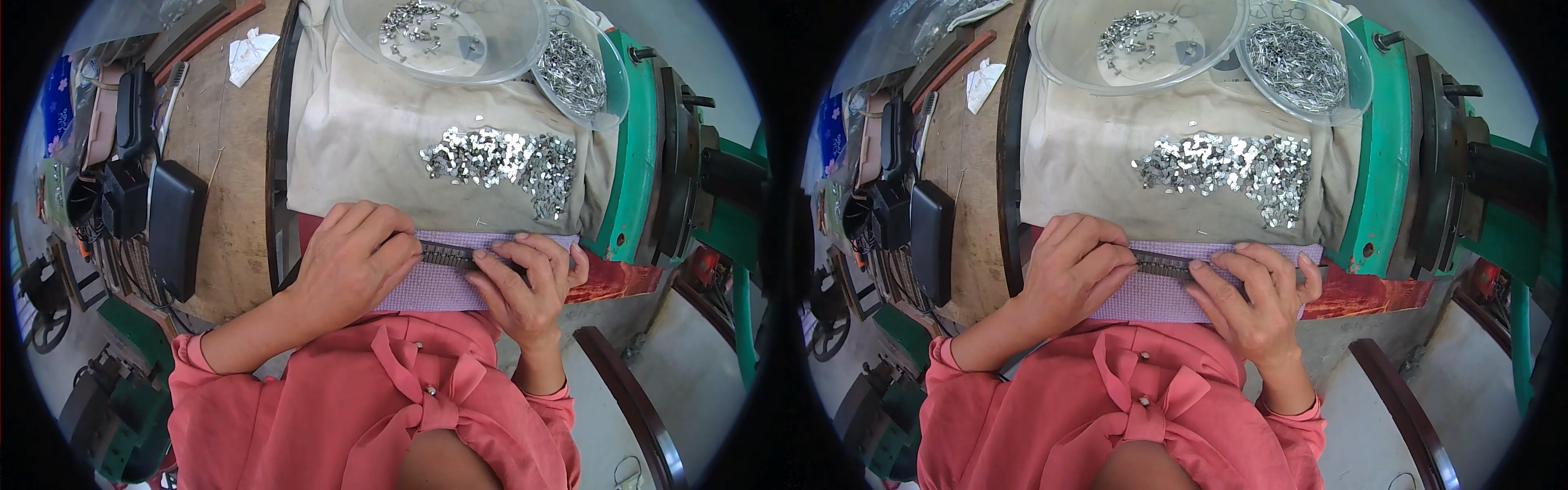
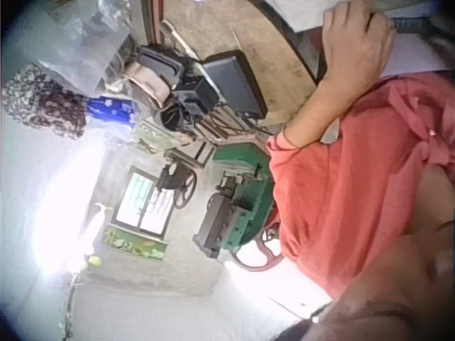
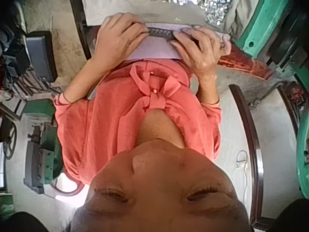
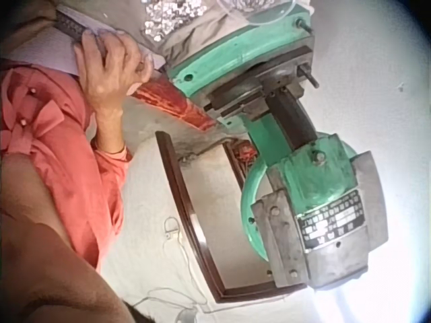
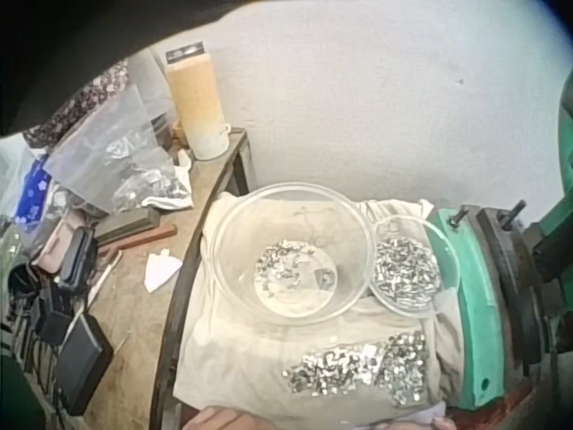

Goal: The person assembles small metal components by hand, placing them into a metal strip and using a green press machine to secure them. They also use pliers to trim or adjust the metal strip and wipe their hands with a tissue during the process.

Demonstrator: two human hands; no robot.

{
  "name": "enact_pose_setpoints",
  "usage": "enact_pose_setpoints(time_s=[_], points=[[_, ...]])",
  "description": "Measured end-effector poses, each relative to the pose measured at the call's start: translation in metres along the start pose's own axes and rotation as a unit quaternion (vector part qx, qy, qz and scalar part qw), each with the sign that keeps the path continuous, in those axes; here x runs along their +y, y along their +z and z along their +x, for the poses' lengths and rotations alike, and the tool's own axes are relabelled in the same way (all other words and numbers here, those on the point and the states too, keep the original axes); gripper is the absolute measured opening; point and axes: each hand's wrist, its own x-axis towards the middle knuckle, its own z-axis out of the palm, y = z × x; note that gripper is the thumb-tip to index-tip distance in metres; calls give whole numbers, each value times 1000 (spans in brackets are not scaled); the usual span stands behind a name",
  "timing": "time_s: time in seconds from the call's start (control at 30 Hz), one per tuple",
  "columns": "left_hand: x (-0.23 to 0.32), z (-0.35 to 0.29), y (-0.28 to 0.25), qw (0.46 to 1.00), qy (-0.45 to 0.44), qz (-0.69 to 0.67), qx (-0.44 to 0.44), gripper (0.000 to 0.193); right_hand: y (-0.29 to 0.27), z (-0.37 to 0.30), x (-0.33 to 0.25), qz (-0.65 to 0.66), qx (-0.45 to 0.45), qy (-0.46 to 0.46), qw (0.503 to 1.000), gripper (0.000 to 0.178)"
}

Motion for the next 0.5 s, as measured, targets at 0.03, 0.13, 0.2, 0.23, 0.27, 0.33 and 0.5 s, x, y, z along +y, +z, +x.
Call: enact_pose_setpoints(time_s=[0.03, 0.13, 0.2, 0.23, 0.27, 0.33, 0.5], points=[[0, 0, 0, 1000, -3, 2, -4, 23, 1, 1, -2, 2, 5, -4, 1000, 31], [1, 1, -1, 1000, -16, -3, -6, 27, 5, 4, -10, 0, 16, -21, 1000, 29], [2, 0, -3, 1000, -27, -7, -1, 29, 11, 6, -14, -12, 21, -44, 999, 28], [3, -1, -4, 999, -33, -7, 3, 30, 13, 7, -16, -26, 13, -54, 998, 27], [3, -2, -6, 999, -39, -7, 7, 31, 14, 8, -19, -28, 5, -55, 998, 28], [2, -5, -9, 999, -43, -1, 3, 32, 17, 10, -22, -35, -11, -57, 998, 28], [-3, -14, -13, 999, -48, -1, 1, 33, 17, 11, -24, -27, -14, -53, 998, 27]])
